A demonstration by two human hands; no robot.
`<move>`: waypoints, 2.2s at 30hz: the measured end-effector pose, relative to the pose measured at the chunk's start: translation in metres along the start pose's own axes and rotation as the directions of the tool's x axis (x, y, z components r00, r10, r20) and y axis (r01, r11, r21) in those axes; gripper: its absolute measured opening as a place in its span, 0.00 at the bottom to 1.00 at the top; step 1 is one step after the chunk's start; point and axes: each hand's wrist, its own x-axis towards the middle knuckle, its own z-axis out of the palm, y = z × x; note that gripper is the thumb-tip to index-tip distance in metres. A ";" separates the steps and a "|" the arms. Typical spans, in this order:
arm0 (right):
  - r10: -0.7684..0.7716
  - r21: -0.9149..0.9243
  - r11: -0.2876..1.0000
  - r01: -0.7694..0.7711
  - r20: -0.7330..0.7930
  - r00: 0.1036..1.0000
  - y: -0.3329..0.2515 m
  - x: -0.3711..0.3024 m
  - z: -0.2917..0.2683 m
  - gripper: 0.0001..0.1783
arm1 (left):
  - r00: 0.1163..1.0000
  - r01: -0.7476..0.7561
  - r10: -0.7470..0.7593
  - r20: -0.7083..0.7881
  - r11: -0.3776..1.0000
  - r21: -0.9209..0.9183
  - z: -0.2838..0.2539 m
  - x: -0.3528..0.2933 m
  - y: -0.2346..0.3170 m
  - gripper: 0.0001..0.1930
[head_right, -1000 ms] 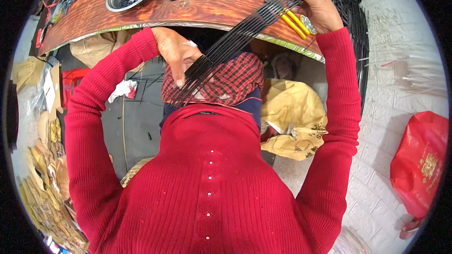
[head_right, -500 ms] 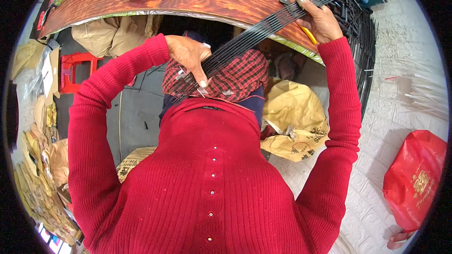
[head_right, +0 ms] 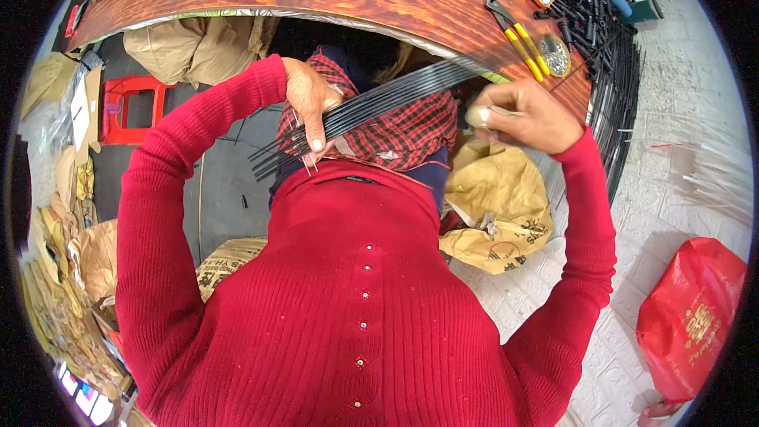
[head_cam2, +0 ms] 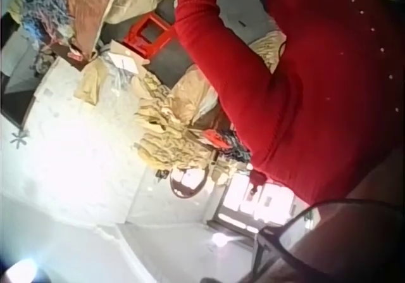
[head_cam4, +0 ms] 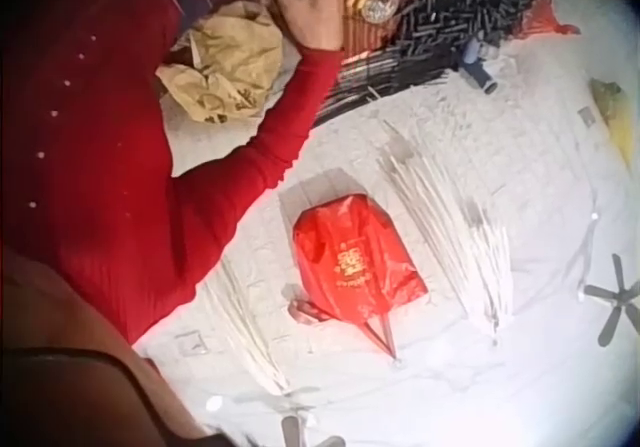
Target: Bundling black plastic rods together using adhesive tape and attaching a circular base component.
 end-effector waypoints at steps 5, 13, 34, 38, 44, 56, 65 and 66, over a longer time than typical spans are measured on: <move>-0.598 -0.759 0.556 0.339 -0.083 0.797 -0.021 0.042 0.044 0.20 | 0.985 0.098 -0.099 0.144 0.995 0.018 0.008 0.020 0.007 0.18; 0.124 -0.096 0.991 -0.092 0.413 0.902 -0.005 0.097 0.102 0.25 | 0.923 0.233 -0.281 0.265 0.952 0.196 0.011 0.035 0.020 0.18; 0.010 0.272 0.961 -0.045 0.130 0.991 0.030 0.092 0.085 0.16 | 0.765 -0.393 0.524 -0.375 0.841 0.372 0.100 -0.083 0.090 0.20; -0.242 0.254 0.929 0.267 -0.127 0.962 -0.020 0.076 0.042 0.17 | 0.838 -0.501 0.545 0.010 0.762 0.409 0.105 -0.107 0.091 0.23; -0.474 0.188 0.681 0.707 -0.623 0.622 -0.117 0.078 0.023 0.15 | 0.435 -0.302 0.455 -0.777 0.887 0.350 0.104 -0.117 0.107 0.32; -0.365 0.164 0.628 0.761 -0.801 0.474 -0.043 0.172 0.101 0.14 | -0.249 -0.698 0.518 -0.818 0.489 0.523 0.035 -0.044 0.154 0.22; -0.484 0.008 0.693 0.721 -0.735 0.475 0.002 0.137 0.031 0.25 | -0.367 -0.672 0.541 -0.757 0.409 0.617 -0.002 -0.016 0.143 0.16; -0.498 -0.042 0.662 0.749 -0.771 0.397 0.000 0.130 0.012 0.26 | -0.390 -0.654 0.529 -0.754 0.417 0.631 -0.006 -0.015 0.141 0.16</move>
